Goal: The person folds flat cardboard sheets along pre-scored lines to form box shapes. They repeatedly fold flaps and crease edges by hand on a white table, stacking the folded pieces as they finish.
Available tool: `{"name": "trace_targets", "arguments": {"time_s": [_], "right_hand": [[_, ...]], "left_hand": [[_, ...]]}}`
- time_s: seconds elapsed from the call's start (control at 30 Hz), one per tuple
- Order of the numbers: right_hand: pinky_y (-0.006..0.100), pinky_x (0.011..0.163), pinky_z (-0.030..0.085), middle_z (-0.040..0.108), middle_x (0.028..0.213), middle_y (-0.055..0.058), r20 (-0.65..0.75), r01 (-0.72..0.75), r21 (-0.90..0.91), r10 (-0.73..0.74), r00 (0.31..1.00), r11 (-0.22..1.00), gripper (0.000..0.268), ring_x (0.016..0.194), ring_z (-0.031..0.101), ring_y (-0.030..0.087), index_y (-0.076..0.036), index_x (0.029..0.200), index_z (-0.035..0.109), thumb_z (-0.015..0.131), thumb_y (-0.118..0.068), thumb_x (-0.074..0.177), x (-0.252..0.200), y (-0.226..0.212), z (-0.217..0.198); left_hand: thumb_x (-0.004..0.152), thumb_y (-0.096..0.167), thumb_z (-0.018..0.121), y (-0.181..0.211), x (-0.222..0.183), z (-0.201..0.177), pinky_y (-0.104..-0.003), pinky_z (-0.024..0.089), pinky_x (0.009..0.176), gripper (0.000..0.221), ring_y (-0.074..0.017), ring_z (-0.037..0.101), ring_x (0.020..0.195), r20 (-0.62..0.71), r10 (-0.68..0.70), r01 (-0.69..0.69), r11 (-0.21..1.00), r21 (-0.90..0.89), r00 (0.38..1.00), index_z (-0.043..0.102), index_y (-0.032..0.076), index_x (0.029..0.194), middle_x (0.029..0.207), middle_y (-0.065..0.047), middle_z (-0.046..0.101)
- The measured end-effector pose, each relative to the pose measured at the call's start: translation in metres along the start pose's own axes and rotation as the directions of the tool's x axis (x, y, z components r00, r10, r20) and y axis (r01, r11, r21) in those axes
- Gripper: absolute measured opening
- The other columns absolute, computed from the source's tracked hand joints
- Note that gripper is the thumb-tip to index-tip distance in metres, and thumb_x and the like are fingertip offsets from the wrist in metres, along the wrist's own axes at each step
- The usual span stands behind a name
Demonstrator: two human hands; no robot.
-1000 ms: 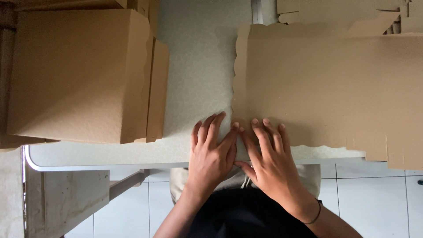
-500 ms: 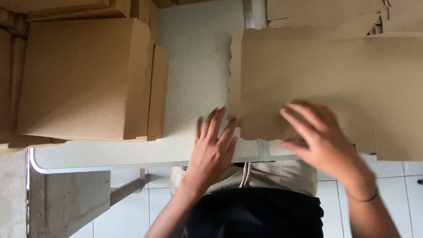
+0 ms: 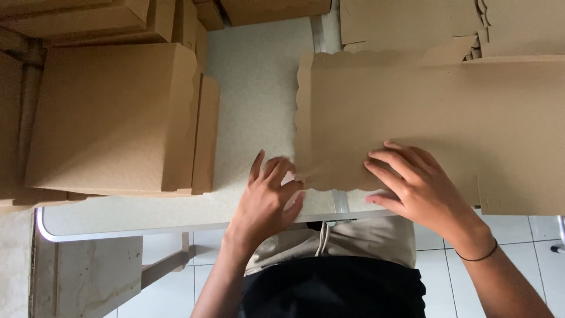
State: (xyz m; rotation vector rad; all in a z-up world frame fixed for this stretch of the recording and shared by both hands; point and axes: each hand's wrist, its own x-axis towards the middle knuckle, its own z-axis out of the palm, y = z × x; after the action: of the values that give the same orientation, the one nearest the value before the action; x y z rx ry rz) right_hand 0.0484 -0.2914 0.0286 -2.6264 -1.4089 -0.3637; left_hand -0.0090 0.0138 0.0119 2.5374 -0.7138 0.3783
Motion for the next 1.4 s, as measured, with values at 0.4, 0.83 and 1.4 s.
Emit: {"name": "trace_targets", "arguments": {"time_s": [0.4,0.83,1.4], "right_hand": [[0.051,0.098,0.054,0.060,0.123,0.007,0.080,-0.158,-0.094,0.166,0.983,0.983,0.058,0.125,0.061,0.030,-0.020,0.131,0.064,0.073,-0.054,0.085,-0.010,-0.007,0.017],[0.032,0.070,0.058,0.066,0.092,-0.002,-0.120,-0.128,-0.066,0.119,0.986,0.990,0.013,0.089,0.070,0.018,-0.018,0.098,0.073,0.077,-0.014,0.087,-0.009,-0.005,0.024],[0.035,0.062,0.054,0.061,0.085,-0.001,0.226,-0.218,0.011,0.210,0.951,0.976,0.027,0.074,0.062,0.017,-0.012,0.090,0.066,0.072,-0.039,0.093,-0.009,0.037,-0.006]], "left_hand": [[0.077,0.049,0.081,-0.005,0.030,0.040,-0.040,0.055,0.089,0.042,-0.0273,0.070,0.098,-0.061,0.270,-0.246,0.934,0.259,0.961,0.068,0.012,0.095,0.097,-0.006,0.065],[0.087,0.007,0.056,0.004,0.044,0.031,-0.031,0.047,0.050,0.016,-0.0215,0.056,0.066,-0.121,0.378,-0.316,0.881,0.353,0.918,0.059,0.013,0.073,0.071,-0.002,0.050],[0.084,0.001,0.050,-0.004,0.078,0.066,-0.042,0.046,0.047,0.014,-0.0291,0.060,0.068,0.097,0.224,-0.234,0.967,0.101,0.970,0.059,0.008,0.092,0.082,-0.009,0.062]]}}
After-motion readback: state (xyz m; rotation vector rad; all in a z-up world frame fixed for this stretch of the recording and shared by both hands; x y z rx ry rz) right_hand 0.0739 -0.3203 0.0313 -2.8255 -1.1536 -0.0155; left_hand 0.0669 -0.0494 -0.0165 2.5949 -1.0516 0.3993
